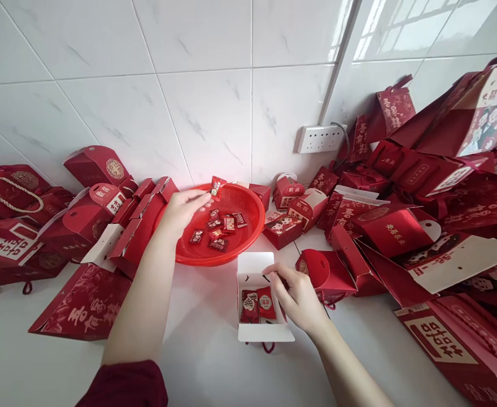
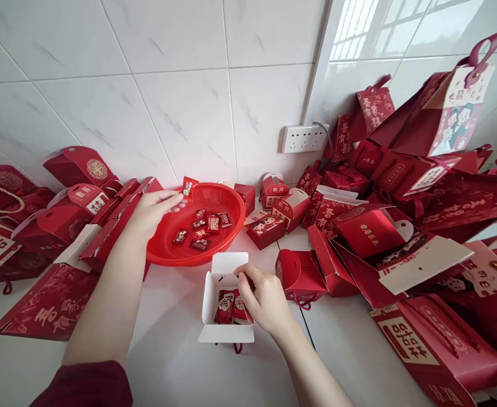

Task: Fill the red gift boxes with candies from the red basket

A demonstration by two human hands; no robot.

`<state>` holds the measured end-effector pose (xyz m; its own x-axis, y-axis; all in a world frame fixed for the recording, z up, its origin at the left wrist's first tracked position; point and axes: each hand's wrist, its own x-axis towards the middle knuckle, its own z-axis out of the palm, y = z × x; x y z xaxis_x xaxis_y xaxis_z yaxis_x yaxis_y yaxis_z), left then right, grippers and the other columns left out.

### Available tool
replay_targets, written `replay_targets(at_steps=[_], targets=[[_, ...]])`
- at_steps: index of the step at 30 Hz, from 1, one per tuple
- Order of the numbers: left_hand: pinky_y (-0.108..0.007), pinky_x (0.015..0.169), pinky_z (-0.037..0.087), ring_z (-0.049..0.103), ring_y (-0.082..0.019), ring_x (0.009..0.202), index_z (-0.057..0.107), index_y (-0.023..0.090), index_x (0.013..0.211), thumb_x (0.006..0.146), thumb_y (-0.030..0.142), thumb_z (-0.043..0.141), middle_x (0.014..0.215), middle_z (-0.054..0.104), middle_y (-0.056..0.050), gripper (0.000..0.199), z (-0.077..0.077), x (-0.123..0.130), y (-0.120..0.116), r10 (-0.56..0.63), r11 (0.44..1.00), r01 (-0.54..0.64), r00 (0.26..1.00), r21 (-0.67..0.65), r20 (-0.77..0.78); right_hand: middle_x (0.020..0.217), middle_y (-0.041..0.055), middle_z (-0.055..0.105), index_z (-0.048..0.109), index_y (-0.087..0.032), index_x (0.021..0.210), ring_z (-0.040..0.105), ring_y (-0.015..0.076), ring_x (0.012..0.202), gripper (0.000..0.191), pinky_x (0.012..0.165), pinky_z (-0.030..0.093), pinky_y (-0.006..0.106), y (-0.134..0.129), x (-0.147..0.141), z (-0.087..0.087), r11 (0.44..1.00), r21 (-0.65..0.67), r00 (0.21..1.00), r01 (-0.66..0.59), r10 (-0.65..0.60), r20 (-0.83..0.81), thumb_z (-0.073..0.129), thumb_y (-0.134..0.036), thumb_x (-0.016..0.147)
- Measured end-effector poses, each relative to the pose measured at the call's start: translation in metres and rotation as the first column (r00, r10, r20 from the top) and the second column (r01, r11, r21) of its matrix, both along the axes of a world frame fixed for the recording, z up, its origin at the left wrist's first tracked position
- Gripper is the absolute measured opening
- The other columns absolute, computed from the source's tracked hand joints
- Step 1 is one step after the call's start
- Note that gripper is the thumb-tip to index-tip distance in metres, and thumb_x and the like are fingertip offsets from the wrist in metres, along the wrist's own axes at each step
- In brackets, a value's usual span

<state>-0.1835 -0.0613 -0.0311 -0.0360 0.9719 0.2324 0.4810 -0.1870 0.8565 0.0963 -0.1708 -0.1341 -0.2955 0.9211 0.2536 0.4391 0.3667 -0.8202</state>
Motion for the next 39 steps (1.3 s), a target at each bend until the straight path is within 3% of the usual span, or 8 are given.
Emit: replay_targets(at_steps=[3,7,13,17,23,30,33,39], targets=[[-0.027,0.081,0.053,0.068,-0.019,0.089,0.074,0.021,0.093,0.088,0.044,0.064,0.094,0.074,-0.004,0.025,0.010,0.016,-0.043,-0.170,0.985,0.170,0.980,-0.009,-0.098,0.061,-0.0035,0.053,0.064,-0.019,0.097,0.046,0.0133,0.052,0.025,0.055,0.033,0.025,0.001,0.000,0.001,1.000,-0.011,1.000,-0.008,0.007,-0.006,0.040,-0.028,0.098],[-0.028,0.082,0.050,0.067,-0.018,0.087,0.074,0.026,0.087,0.092,0.037,0.060,0.093,0.074,-0.001,0.019,0.016,0.037,-0.084,-0.390,0.913,0.402,0.816,-0.065,-0.427,0.060,-0.0039,0.051,0.064,-0.019,0.097,0.046,0.0131,0.054,0.025,0.057,0.033,0.025,0.003,0.001,0.000,1.000,0.003,1.000,0.003,-0.003,0.003,0.041,-0.028,0.098],[-0.026,0.071,0.046,0.066,-0.017,0.079,0.075,0.029,0.088,0.092,0.032,0.055,0.091,0.075,0.001,0.022,0.009,0.063,-0.099,-0.588,0.805,0.524,0.643,-0.278,-0.490,0.061,-0.0042,0.053,0.065,-0.019,0.099,0.045,0.0123,0.053,0.024,0.056,0.033,0.024,0.002,0.004,-0.003,1.000,0.009,1.000,0.011,-0.011,-0.001,0.042,-0.027,0.097],[-0.027,0.054,0.035,0.060,-0.016,0.061,0.074,0.025,0.073,0.090,0.025,0.050,0.070,0.071,0.001,0.029,-0.003,0.069,-0.099,-0.643,0.765,0.461,0.565,-0.449,-0.517,0.058,-0.0051,0.047,0.066,-0.018,0.098,0.042,0.0115,0.052,0.026,0.055,0.032,0.024,0.002,0.007,-0.002,0.999,0.014,1.000,0.030,-0.030,-0.002,0.042,-0.027,0.098],[-0.027,0.050,0.027,0.048,-0.013,0.052,0.066,0.021,0.063,0.090,0.022,0.047,0.057,0.059,0.002,0.033,0.001,0.073,-0.107,-0.640,0.768,0.478,0.549,-0.426,-0.538,0.056,-0.0053,0.042,0.066,-0.018,0.098,0.039,0.0116,0.051,0.027,0.054,0.032,0.025,0.003,0.010,-0.002,0.998,0.029,0.998,0.054,-0.054,-0.030,0.042,-0.028,0.098],[-0.025,0.056,0.033,0.061,-0.016,0.068,0.076,0.024,0.091,0.087,0.031,0.057,0.075,0.071,0.001,0.021,0.000,0.073,-0.107,-0.631,0.775,0.439,0.556,-0.453,-0.541,0.055,-0.0057,0.042,0.066,-0.019,0.097,0.039,0.0113,0.050,0.025,0.053,0.031,0.025,0.002,0.010,-0.002,0.999,0.024,0.999,0.048,-0.047,-0.027,0.043,-0.026,0.097],[-0.024,0.058,0.036,0.065,-0.018,0.077,0.073,0.030,0.107,0.079,0.032,0.067,0.086,0.073,0.002,0.029,-0.002,0.070,-0.102,-0.650,0.758,0.424,0.564,-0.496,-0.510,0.054,-0.0061,0.040,0.066,-0.020,0.097,0.040,0.0116,0.050,0.024,0.053,0.032,0.024,0.003,0.012,-0.003,0.998,0.018,0.998,0.060,-0.060,-0.031,0.043,-0.026,0.097],[-0.024,0.069,0.046,0.069,-0.021,0.092,0.069,0.031,0.116,0.079,0.037,0.069,0.106,0.073,0.001,0.038,-0.005,0.059,-0.099,-0.712,0.695,0.482,0.568,-0.534,-0.412,0.058,-0.0049,0.047,0.065,-0.021,0.095,0.045,0.0117,0.054,0.024,0.054,0.035,0.024,0.008,0.020,-0.003,0.996,0.000,0.995,0.085,-0.085,-0.054,0.041,-0.020,0.095]])
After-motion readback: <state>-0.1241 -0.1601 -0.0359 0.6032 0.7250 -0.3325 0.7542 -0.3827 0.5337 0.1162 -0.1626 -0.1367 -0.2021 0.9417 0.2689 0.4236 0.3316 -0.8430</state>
